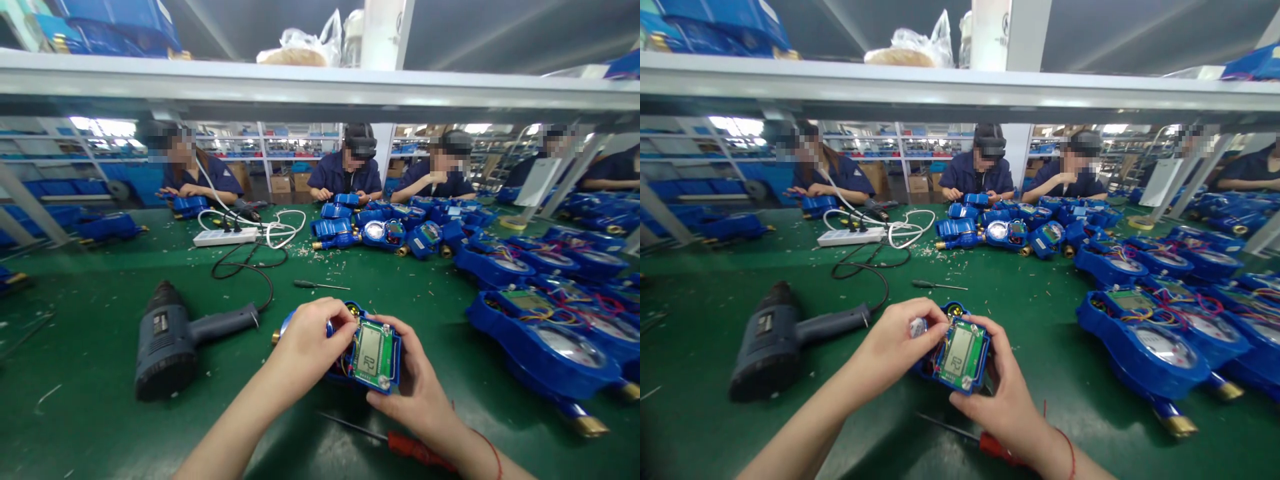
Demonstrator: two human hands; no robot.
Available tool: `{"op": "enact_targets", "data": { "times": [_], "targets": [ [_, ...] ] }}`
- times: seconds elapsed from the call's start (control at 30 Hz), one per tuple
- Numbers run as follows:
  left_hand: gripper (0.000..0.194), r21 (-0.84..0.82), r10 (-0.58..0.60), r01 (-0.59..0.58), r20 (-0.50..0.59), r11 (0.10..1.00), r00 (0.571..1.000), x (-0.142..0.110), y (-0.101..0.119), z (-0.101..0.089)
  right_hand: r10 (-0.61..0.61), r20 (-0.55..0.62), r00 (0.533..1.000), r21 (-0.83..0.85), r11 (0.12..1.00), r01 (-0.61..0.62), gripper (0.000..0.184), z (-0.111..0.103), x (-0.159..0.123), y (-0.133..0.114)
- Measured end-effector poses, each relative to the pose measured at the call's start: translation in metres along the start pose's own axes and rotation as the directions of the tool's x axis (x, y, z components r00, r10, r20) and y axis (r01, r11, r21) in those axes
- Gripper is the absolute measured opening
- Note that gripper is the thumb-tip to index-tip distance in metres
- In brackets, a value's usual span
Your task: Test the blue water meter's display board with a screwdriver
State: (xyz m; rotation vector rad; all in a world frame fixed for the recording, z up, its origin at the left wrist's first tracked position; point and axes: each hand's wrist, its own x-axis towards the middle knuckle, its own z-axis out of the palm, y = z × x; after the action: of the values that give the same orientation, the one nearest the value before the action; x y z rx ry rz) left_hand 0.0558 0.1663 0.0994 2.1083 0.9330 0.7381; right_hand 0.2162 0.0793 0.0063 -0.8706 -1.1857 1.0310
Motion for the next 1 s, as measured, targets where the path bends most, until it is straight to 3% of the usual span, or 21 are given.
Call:
{"op": "enact_targets", "data": {
  "times": [0.3, 0.47, 0.63, 0.73, 0.83, 1.0],
  "targets": [
    [0.014, -0.131, -0.075, 0.068, -0.05, 0.989, 0.996, 0.007, -0.008, 0.001, 0.042, 0.011, 0.999, 0.246, 0.968, -0.044, 0.081, -0.004, 0.009, 0.0],
    [0.015, -0.201, -0.121, 0.095, -0.12, 0.975, 0.985, 0.011, -0.016, -0.003, 0.093, 0.007, 0.996, 0.274, 0.957, -0.091, 0.085, -0.008, 0.013, -0.002],
    [0.007, -0.242, -0.152, 0.14, -0.035, 0.96, 0.988, 0.01, -0.016, -0.001, 0.088, 0.002, 0.996, 0.241, 0.967, -0.085, 0.085, -0.007, 0.013, -0.002],
    [0.005, -0.201, -0.125, 0.124, 0.005, 0.972, 0.992, 0.007, -0.013, -0.002, 0.054, -0.006, 0.999, 0.21, 0.976, -0.052, 0.084, -0.007, 0.014, -0.002],
    [0.017, -0.107, -0.093, 0.097, 0.045, 0.99, 0.995, 0.005, -0.008, -0.003, 0.02, -0.005, 1.0, 0.175, 0.984, -0.018, 0.08, -0.006, 0.014, -0.002],
    [0.027, 0.051, -0.13, 0.128, 0.052, 0.991, 0.99, 0.004, -0.003, 0.001, -0.019, 0.026, 0.999, 0.126, 0.992, 0.015, 0.075, -0.006, 0.014, -0.005]
  ]
}}
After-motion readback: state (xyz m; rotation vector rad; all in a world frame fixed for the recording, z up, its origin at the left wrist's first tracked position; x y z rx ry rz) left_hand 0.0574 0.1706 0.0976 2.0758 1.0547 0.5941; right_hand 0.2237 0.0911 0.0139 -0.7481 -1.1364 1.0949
